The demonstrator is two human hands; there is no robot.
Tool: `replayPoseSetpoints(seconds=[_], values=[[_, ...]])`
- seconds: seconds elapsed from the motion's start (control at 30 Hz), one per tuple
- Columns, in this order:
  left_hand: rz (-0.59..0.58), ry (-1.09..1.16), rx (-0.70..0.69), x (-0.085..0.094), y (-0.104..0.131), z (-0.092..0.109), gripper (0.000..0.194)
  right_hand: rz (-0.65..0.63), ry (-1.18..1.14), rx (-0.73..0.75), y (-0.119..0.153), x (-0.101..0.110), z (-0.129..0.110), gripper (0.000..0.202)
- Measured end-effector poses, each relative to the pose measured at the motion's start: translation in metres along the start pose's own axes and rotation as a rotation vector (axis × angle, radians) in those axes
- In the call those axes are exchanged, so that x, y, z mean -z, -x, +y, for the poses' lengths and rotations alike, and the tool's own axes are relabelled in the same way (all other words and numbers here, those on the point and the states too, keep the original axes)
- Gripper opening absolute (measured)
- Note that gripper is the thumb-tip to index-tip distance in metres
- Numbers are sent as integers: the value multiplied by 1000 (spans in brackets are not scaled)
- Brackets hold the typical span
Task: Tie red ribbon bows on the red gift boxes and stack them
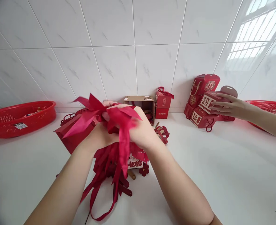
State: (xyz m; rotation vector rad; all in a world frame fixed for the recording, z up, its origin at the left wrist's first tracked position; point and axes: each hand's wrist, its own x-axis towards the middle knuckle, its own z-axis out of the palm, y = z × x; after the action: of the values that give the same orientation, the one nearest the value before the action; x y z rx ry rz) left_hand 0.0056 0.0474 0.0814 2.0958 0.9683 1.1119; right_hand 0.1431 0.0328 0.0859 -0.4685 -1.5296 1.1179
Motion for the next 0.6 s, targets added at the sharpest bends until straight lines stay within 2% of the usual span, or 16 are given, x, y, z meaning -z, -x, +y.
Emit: replayPoseSetpoints(seconds=[0.07,0.17,0.27,0.37,0.43,0.53,0.6], values=[[-43,-7,-18,-2,-1,2,60,-15,-5,16,2,-1,-3,14],[-89,-19,-12,5,1,3,47,-68,-7,-26,2,7,-9,19],[-38,-49,57,19,3,-1,33,-124,18,-59,0,18,-12,22],[179,24,50,35,5,-5,14,-133,-52,-145,-2,27,-9,23],[339,194,-22,47,5,-5,5,-108,-81,-166,-5,34,-5,18],[673,464,-125,66,8,0,12,-27,-15,-145,-12,44,6,21],[889,524,-140,78,11,6,11,25,143,-159,-17,49,19,24]])
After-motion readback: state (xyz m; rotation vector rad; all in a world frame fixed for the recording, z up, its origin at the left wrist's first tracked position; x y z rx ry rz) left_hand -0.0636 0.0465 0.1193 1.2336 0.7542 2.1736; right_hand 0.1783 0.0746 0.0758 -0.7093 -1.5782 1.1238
